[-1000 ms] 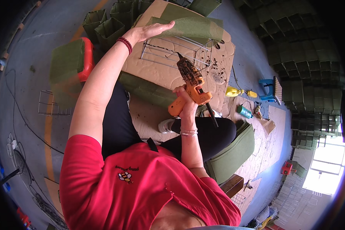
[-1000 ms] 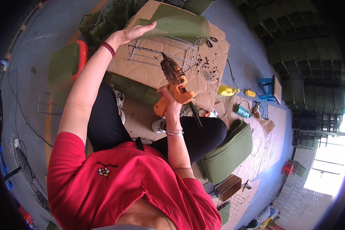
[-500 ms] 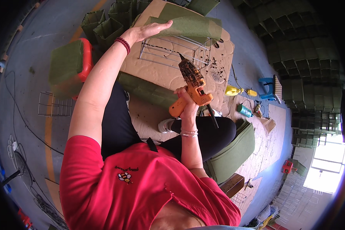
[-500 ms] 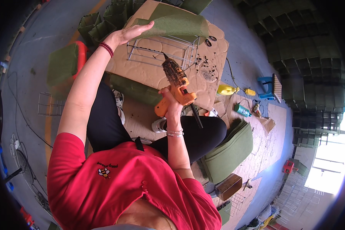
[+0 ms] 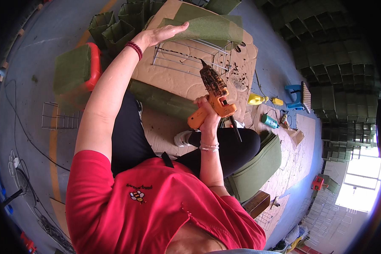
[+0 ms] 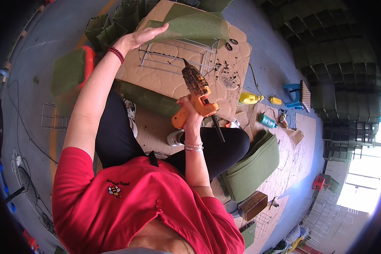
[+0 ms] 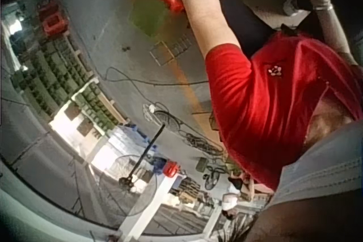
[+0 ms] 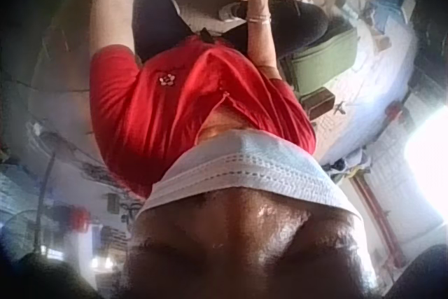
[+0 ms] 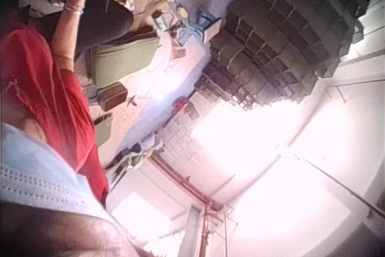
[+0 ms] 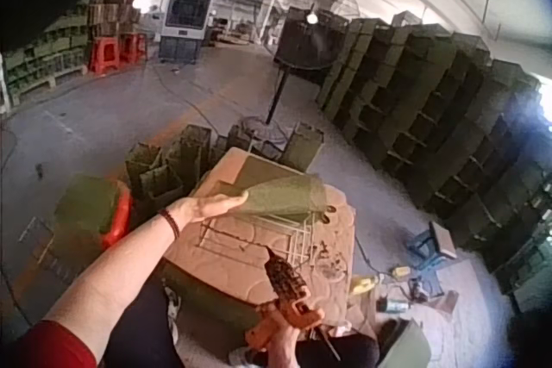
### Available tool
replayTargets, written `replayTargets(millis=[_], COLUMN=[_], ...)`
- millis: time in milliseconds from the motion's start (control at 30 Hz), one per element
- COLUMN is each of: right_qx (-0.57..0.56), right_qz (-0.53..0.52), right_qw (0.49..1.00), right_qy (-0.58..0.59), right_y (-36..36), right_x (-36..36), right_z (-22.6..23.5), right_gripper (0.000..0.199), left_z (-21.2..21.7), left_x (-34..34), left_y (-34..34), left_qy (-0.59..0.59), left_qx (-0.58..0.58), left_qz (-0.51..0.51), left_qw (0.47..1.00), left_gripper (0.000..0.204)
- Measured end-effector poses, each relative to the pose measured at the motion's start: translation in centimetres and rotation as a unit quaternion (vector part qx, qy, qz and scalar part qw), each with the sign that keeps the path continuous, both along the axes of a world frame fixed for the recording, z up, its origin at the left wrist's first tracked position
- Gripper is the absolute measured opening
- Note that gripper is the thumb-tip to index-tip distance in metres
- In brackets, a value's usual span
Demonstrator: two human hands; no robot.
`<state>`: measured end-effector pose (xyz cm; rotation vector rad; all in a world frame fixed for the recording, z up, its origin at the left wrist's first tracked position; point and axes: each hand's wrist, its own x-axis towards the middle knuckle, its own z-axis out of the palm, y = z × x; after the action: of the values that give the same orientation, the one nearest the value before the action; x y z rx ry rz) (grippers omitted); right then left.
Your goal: Gluing green fabric lining onto a wire frame for a storage bin.
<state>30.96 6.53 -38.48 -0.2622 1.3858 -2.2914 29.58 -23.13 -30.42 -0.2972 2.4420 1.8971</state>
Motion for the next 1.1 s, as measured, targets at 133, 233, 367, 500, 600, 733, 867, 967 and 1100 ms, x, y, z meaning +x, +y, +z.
replayTargets(millis=[133,233,367,500,600,733,867,967,1100], right_qx=[0.024,0.023,0.027,0.018,-0.012,0.002,-0.002,0.019,0.027], right_qz=[-0.004,-0.016,-0.041,-0.048,-0.019,-0.024,-0.023,-0.027,-0.026], right_qw=[1.0,1.0,0.999,0.999,1.0,1.0,1.0,0.999,0.999], right_qy=[-0.001,0.002,-0.001,-0.005,-0.009,-0.004,0.004,0.012,0.008], right_y=[0.3,-0.4,-0.3,0.0,0.5,0.6,0.7,1.2,1.3], right_x=[-0.1,0.4,0.7,0.5,0.0,0.1,0.0,-0.3,-0.3], right_z=[0.0,0.9,1.4,1.1,0.4,0.6,0.3,0.2,0.2], right_gripper=[0.023,0.019,0.016,0.017,0.024,0.024,0.023,0.023,0.023], left_z=[0.7,-1.1,-2.0,-1.9,-1.5,-1.4,-1.5,-0.6,-2.2], left_x=[0.4,-0.5,-1.2,-1.2,-0.9,-0.8,-0.8,-0.4,-1.2], left_y=[0.3,-1.1,-1.4,-1.4,-1.2,-1.0,-1.2,-0.5,-1.6], left_qy=[-0.031,-0.02,-0.008,-0.015,-0.004,-0.018,-0.023,-0.032,-0.018], left_qx=[-0.007,-0.003,-0.008,-0.003,-0.016,-0.004,-0.013,-0.015,-0.006], left_qz=[0.016,0.009,0.004,0.003,-0.025,0.008,0.004,0.01,0.012], left_qw=[0.999,1.0,1.0,1.0,1.0,1.0,1.0,0.999,1.0], left_gripper=[0.083,0.08,0.076,0.077,0.098,0.082,0.083,0.082,0.08])
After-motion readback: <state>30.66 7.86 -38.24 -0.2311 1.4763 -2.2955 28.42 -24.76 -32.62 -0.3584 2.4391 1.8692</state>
